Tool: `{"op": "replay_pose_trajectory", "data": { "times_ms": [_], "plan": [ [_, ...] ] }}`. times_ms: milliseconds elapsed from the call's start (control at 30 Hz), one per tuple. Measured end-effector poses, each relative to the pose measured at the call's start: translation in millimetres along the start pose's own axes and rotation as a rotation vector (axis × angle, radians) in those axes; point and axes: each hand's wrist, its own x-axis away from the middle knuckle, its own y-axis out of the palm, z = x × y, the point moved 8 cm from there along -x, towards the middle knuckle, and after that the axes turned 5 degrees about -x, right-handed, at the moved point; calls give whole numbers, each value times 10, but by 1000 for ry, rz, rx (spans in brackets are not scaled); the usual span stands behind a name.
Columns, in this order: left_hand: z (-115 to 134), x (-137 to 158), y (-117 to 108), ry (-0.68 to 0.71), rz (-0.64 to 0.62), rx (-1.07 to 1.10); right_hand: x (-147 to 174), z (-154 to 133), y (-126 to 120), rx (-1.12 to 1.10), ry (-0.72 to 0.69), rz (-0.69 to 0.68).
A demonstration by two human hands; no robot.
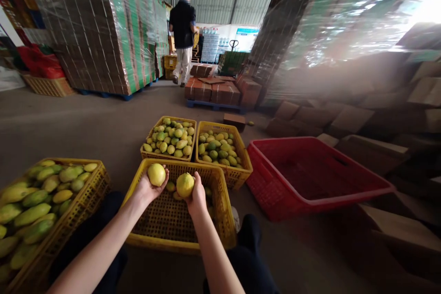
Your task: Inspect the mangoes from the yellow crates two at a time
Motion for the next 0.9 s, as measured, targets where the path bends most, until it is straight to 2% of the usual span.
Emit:
{"op": "replay_pose_trajectory", "data": {
  "times_ms": [167, 300, 400, 533, 767, 900],
  "plan": [
    [17, 51, -40, -4, 88, -19, -6, -3, -77, -29, 6, 4],
    [-70, 14, -32, -66, 72, -61, 41, -41, -13, -30, 8, -39],
    [-82, -35, -34, -33, 39, -81, 54, -80, 21, 5, -65, -76],
    [-60, -9, 37, -10, -30, -110, 66, -99, 83, 49, -142, -168],
    [-120, 191, 207, -196, -217, -246, 146, -21, 119, 116, 81, -171],
    [-168, 210, 229, -245, -333, -318, 134, -24, 159, 108, 107, -248]
  ]
}}
